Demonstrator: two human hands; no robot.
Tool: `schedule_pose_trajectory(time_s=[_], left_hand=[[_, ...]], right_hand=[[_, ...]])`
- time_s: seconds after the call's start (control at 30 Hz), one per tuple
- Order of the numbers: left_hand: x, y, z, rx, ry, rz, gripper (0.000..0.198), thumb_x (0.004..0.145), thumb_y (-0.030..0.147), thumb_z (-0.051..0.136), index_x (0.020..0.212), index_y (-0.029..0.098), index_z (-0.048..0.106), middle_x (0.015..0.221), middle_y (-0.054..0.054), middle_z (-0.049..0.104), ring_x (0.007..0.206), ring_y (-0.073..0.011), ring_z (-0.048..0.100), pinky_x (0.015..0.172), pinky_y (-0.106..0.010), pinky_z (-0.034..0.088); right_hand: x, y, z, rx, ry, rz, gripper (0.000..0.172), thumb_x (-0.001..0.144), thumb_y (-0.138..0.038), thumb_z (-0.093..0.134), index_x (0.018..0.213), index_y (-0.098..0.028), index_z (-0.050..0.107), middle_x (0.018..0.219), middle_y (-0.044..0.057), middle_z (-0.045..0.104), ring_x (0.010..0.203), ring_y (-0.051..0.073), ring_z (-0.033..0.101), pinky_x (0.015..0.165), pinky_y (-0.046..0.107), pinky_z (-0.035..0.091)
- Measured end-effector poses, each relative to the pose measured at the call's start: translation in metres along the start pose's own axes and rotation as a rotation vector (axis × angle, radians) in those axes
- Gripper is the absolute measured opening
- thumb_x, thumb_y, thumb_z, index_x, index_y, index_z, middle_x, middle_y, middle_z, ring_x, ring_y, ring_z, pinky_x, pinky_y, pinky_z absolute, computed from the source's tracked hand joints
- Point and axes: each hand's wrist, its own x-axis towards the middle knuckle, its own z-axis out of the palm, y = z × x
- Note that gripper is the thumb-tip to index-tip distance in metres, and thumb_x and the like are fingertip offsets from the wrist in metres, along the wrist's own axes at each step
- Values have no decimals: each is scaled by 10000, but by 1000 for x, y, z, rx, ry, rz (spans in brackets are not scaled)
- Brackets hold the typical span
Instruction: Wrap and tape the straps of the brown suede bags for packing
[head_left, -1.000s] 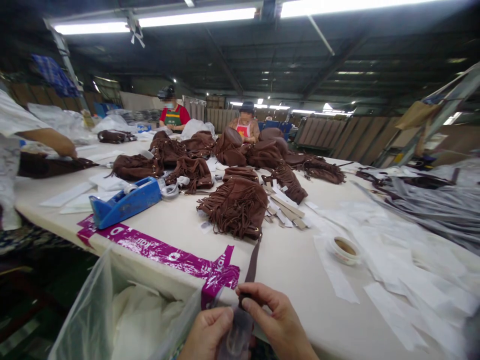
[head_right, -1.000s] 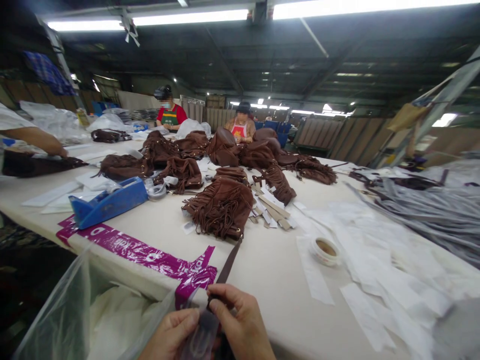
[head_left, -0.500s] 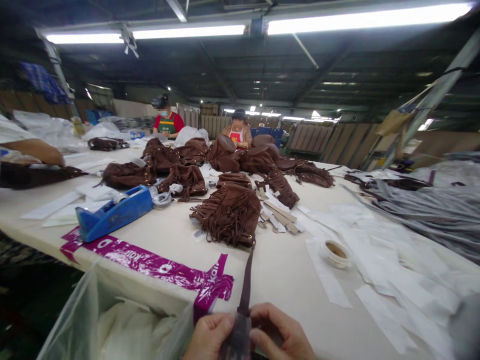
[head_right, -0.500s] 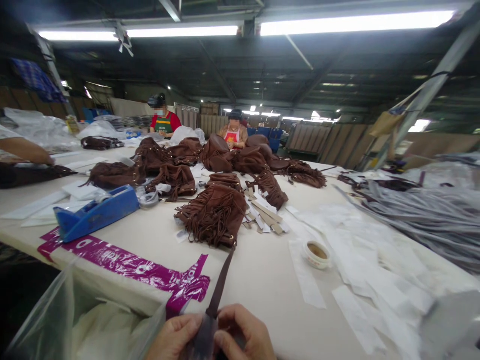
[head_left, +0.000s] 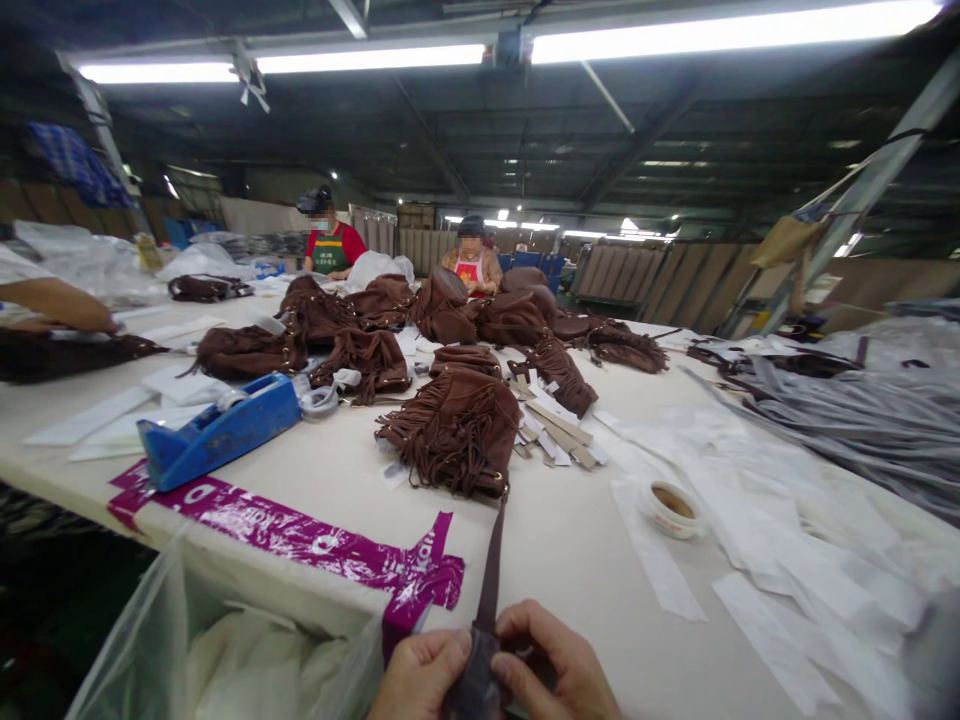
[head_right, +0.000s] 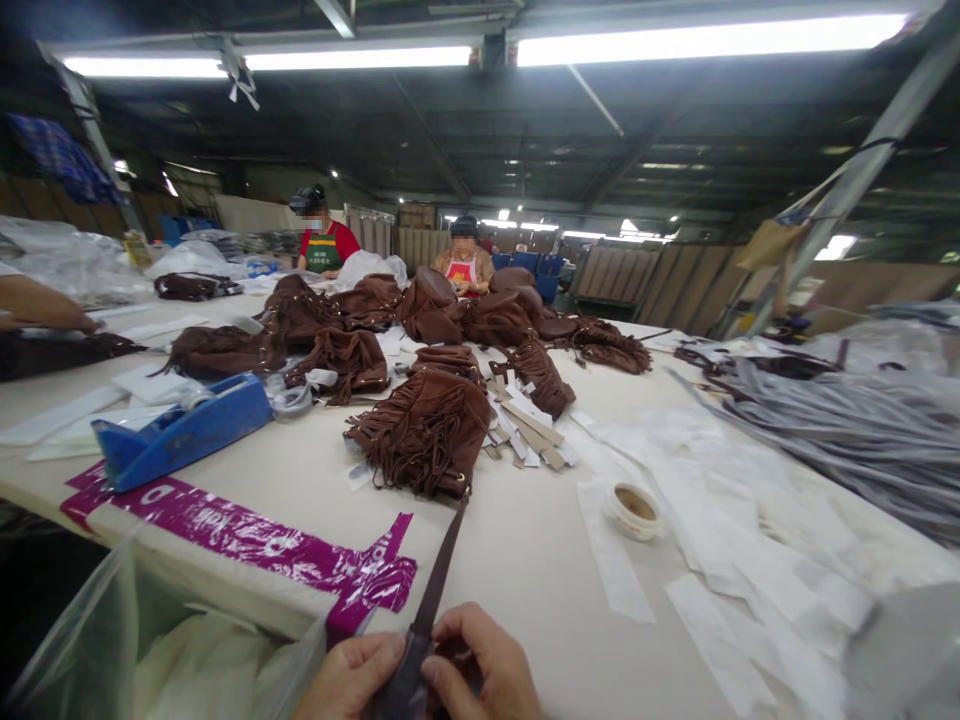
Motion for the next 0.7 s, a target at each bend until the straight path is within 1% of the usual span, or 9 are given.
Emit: schedule_pose_trajectory(time_s=[0.13,0.2,0.27,0.33,0.4,0.43,0.5,0.6,0.7], left_hand=[[0,-2,0,9,45,-10,555,614,593,812,736,60,721,647,-117,684,512,-119,573,529,-207,426],[1,-4,-1,-2,72,-22,544,625,578,813,762,60,721,665,-119,692,526,-123,587,538,-209,440],[1,-5,-1,-22,79,-15,531,628,557,822,805,68,715,667,-107,692,533,-128,594,547,-219,455],[1,-7,-2,-44,84,-1,562,620,525,840,952,94,699,680,-89,695,557,-150,612,554,-241,471],[3,-6,-3,-50,91,9,654,624,506,844,1126,139,640,711,-77,702,600,-181,633,570,-271,485],[3,-4,-3,-36,95,11,674,631,508,838,1161,154,619,731,-75,705,631,-193,641,588,-284,490],[6,3,-3,31,85,20,640,628,543,822,1102,155,638,755,-68,700,681,-200,640,630,-292,487],[9,21,2,195,18,22,540,642,572,785,951,147,658,766,-43,673,698,-170,598,645,-259,449],[9,41,12,422,-64,45,379,701,448,737,899,138,646,755,-13,620,692,-138,534,625,-226,396]], right_hand=[[2,3,1,-86,41,-96,124,849,-280,541,746,-212,531,631,-24,587,579,138,563,564,219,428],[2,5,0,-191,56,-135,127,856,-254,524,735,-217,517,643,-22,588,602,137,550,582,219,414],[1,8,-1,-276,36,-143,130,875,-241,492,747,-223,500,681,-12,599,640,142,551,612,223,411],[2,11,-1,-315,2,-146,141,899,-253,448,762,-227,472,710,-2,598,660,148,549,623,230,407],[3,13,-2,-329,-13,-165,154,913,-276,407,770,-230,439,713,2,581,655,152,535,614,237,401],[3,12,-3,-328,-26,-176,160,918,-284,389,773,-230,427,714,4,573,655,153,530,613,240,399],[6,8,-5,-319,-57,-201,170,924,-286,366,772,-229,415,718,4,555,664,155,527,627,245,401],[10,-1,-12,-329,-82,-221,159,911,-261,377,760,-229,410,728,-2,528,670,150,508,628,244,389],[13,-9,-19,-351,-82,-194,120,879,-224,410,759,-228,412,717,-13,500,655,145,472,611,243,367]])
